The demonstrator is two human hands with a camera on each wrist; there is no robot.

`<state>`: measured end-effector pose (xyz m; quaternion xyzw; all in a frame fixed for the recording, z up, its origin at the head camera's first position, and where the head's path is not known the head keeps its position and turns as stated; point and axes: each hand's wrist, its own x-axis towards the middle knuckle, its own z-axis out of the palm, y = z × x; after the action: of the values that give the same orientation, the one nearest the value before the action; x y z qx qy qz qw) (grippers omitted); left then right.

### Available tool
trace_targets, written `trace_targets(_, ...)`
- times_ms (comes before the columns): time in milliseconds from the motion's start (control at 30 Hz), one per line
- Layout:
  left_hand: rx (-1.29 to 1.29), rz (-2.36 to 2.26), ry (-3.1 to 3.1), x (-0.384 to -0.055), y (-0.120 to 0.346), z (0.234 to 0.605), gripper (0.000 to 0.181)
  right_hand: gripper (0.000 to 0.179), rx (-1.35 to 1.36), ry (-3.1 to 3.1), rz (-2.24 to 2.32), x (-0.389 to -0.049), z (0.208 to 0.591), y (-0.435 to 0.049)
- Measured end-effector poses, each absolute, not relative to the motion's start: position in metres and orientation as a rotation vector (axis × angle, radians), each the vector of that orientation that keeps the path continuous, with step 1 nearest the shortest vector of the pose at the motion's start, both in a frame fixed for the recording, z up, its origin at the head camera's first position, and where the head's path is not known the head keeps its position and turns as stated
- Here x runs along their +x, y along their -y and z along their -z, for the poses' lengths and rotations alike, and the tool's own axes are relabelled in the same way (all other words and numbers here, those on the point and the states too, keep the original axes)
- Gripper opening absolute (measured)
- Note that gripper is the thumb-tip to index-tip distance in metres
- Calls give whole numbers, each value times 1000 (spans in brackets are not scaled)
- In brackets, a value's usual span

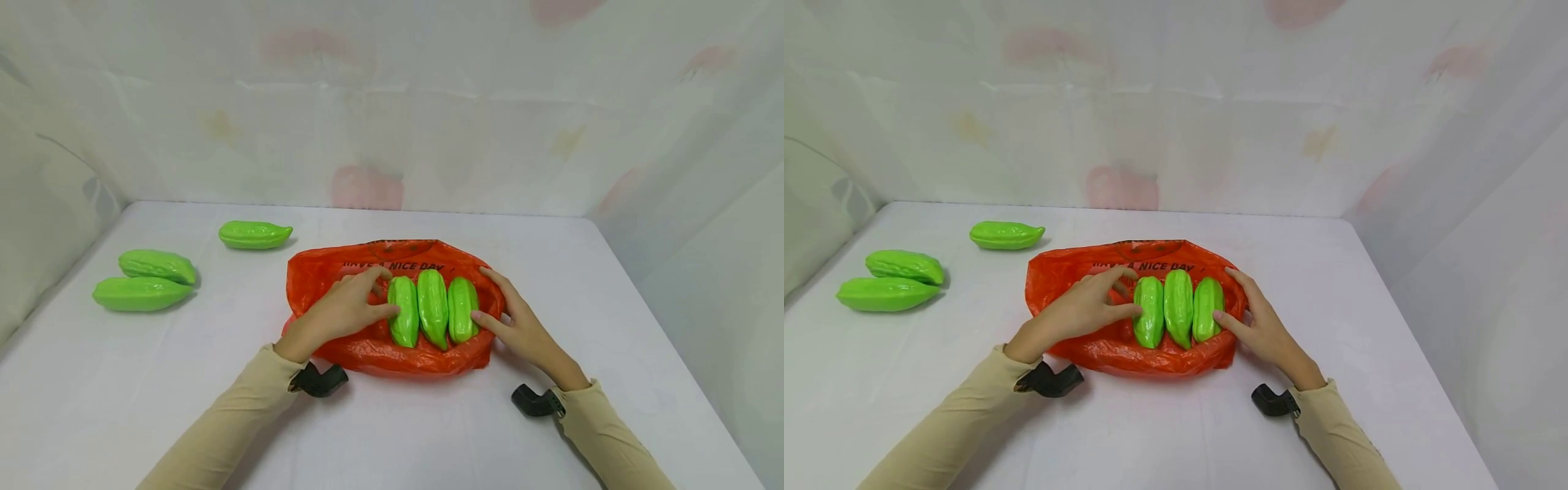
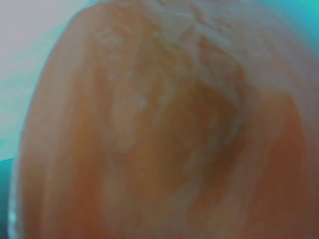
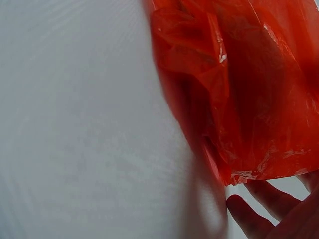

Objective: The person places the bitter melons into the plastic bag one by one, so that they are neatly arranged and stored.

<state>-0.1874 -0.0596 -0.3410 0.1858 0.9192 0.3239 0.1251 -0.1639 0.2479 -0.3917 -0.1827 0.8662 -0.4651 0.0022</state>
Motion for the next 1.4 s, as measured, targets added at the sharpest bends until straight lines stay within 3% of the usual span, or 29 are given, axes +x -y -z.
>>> trace_targets(1400, 896, -1274, -2758, -187, 95, 302, 44, 72, -594, -2738, 1446, -165, 394, -249)
